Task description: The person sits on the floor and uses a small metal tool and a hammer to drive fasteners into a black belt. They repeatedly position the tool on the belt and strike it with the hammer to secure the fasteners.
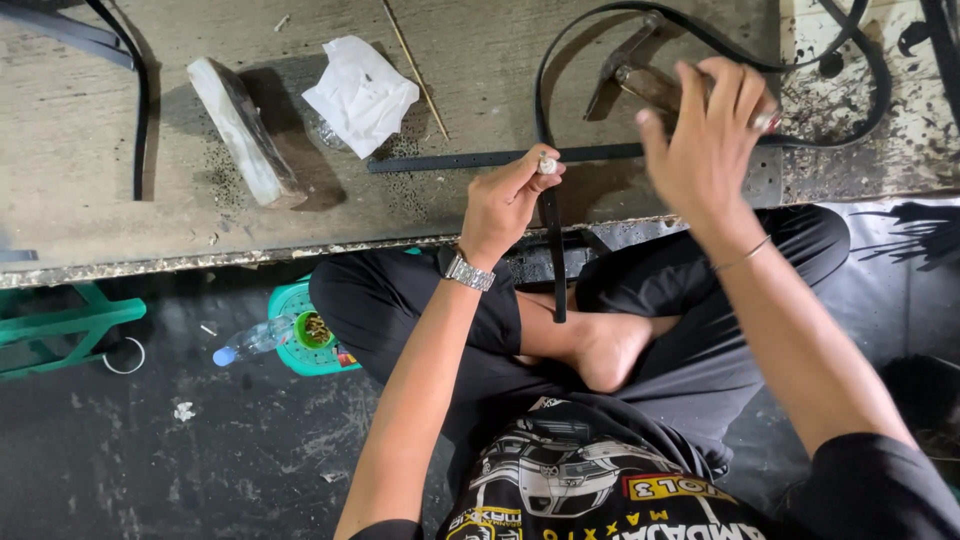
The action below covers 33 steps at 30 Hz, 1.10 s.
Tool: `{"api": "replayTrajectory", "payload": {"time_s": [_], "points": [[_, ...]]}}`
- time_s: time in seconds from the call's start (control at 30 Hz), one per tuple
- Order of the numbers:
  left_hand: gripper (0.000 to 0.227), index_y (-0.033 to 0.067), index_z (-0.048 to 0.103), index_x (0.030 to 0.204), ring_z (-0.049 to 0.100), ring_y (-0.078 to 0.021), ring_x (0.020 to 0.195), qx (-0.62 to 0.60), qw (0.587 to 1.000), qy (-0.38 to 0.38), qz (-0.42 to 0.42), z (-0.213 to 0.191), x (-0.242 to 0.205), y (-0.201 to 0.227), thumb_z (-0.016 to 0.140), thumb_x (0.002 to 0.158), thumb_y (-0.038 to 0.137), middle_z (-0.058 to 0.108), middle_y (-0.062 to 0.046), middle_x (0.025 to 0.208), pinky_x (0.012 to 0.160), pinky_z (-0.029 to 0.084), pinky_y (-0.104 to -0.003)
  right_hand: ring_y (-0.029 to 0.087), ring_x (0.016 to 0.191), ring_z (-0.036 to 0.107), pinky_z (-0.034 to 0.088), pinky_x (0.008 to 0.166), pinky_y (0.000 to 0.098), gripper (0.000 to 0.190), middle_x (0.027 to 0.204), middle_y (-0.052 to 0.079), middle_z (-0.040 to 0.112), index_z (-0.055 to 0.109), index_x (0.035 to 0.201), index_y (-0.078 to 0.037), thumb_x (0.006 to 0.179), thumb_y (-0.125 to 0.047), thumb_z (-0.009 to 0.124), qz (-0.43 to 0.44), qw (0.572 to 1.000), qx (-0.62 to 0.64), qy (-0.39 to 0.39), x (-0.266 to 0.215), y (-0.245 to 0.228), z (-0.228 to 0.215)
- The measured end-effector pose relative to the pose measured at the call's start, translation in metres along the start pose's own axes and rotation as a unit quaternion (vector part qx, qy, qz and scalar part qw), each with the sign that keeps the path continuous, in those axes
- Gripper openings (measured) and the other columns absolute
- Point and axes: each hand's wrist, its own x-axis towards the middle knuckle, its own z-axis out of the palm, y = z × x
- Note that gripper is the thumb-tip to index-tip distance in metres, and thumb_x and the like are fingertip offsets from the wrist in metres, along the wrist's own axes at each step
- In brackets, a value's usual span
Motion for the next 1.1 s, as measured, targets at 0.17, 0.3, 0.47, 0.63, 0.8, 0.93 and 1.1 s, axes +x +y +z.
{"api": "replayTrajectory", "payload": {"time_s": [0.17, 0.3, 0.47, 0.63, 0.8, 0.93, 1.1], "points": [[0.023, 0.0039, 0.066, 0.123, 0.079, -0.0125, 0.093, 0.042, 0.999, 0.011, 0.022, 0.0, 0.001, 0.002, 0.07, 0.101, 0.004, 0.08, -0.006, 0.101, 0.083, 0.068, -0.025, 0.027, 0.093, 0.062, 0.053, 0.073, 0.041, 0.035, 0.105, 0.011, 0.069, 0.067, 0.119, -0.006, 0.114, -0.04, 0.067, -0.012, 0.992, -0.07, -0.107, 0.009, 0.018, -0.003], [0.065, 0.0159, 0.041, 0.154, 0.079, -0.018, 0.105, 0.067, 0.995, 0.026, 0.067, 0.011, -0.017, -0.028, 0.075, 0.101, -0.001, 0.076, -0.003, 0.122, 0.085, 0.071, -0.031, 0.016, 0.051, 0.047, 0.041, 0.048, 0.0357, 0.031, 0.07, 0.002, 0.052, 0.056, 0.103, 0.0, 0.12, -0.026, 0.054, 0.066, 0.954, 0.201, -0.211, 0.019, -0.007, -0.068], [0.039, 0.0174, 0.058, 0.14, 0.069, -0.0063, 0.072, 0.112, 0.992, 0.01, 0.05, 0.011, -0.015, -0.026, 0.071, 0.104, 0.008, 0.073, 0.005, 0.083, 0.062, 0.061, -0.025, 0.019, 0.041, 0.045, 0.033, 0.032, 0.0326, 0.04, 0.064, 0.005, 0.052, 0.05, 0.108, 0.002, 0.111, -0.037, 0.041, -0.022, 0.951, 0.246, -0.188, -0.011, -0.043, -0.114], [0.035, 0.0011, 0.065, 0.126, 0.079, -0.0116, 0.083, 0.124, 0.99, 0.018, 0.063, 0.013, -0.012, -0.024, 0.08, 0.095, 0.004, 0.081, -0.002, 0.091, 0.062, 0.066, -0.028, 0.031, 0.041, 0.056, 0.039, 0.039, 0.0431, 0.035, 0.058, 0.011, 0.058, 0.054, 0.117, 0.005, 0.112, -0.029, 0.059, -0.071, 0.964, 0.162, -0.197, -0.014, -0.05, -0.14], [0.028, 0.014, 0.07, 0.127, 0.064, -0.003, 0.062, 0.144, 0.987, 0.027, 0.06, 0.015, -0.012, -0.025, 0.077, 0.099, 0.011, 0.068, 0.006, 0.07, 0.052, 0.06, -0.024, 0.022, 0.036, 0.053, 0.042, 0.028, 0.038, 0.029, 0.092, 0.01, 0.069, 0.046, 0.129, 0.0, 0.111, -0.023, 0.048, 0.026, 0.941, 0.222, -0.256, -0.009, -0.069, -0.145], [0.033, 0.0026, 0.063, 0.132, 0.079, -0.0112, 0.094, 0.123, 0.991, -0.004, 0.047, 0.014, -0.011, -0.024, 0.072, 0.1, 0.007, 0.081, 0.003, 0.097, 0.069, 0.068, -0.026, 0.027, 0.037, 0.045, 0.03, 0.034, 0.0386, 0.03, 0.055, 0.007, 0.048, 0.049, 0.108, 0.002, 0.113, -0.027, 0.056, -0.036, 0.959, 0.198, -0.201, -0.021, -0.047, -0.116], [0.047, 0.0208, 0.049, 0.15, 0.08, -0.0142, 0.093, 0.095, 0.994, 0.022, 0.055, 0.016, -0.021, -0.037, 0.068, 0.108, 0.014, 0.08, 0.005, 0.104, 0.065, 0.067, -0.027, 0.012, 0.051, 0.039, 0.031, 0.051, 0.0315, 0.024, 0.072, -0.001, 0.051, 0.055, 0.119, -0.003, 0.122, -0.025, 0.064, 0.01, 0.997, 0.068, -0.043, -0.02, -0.011, -0.058]]}}
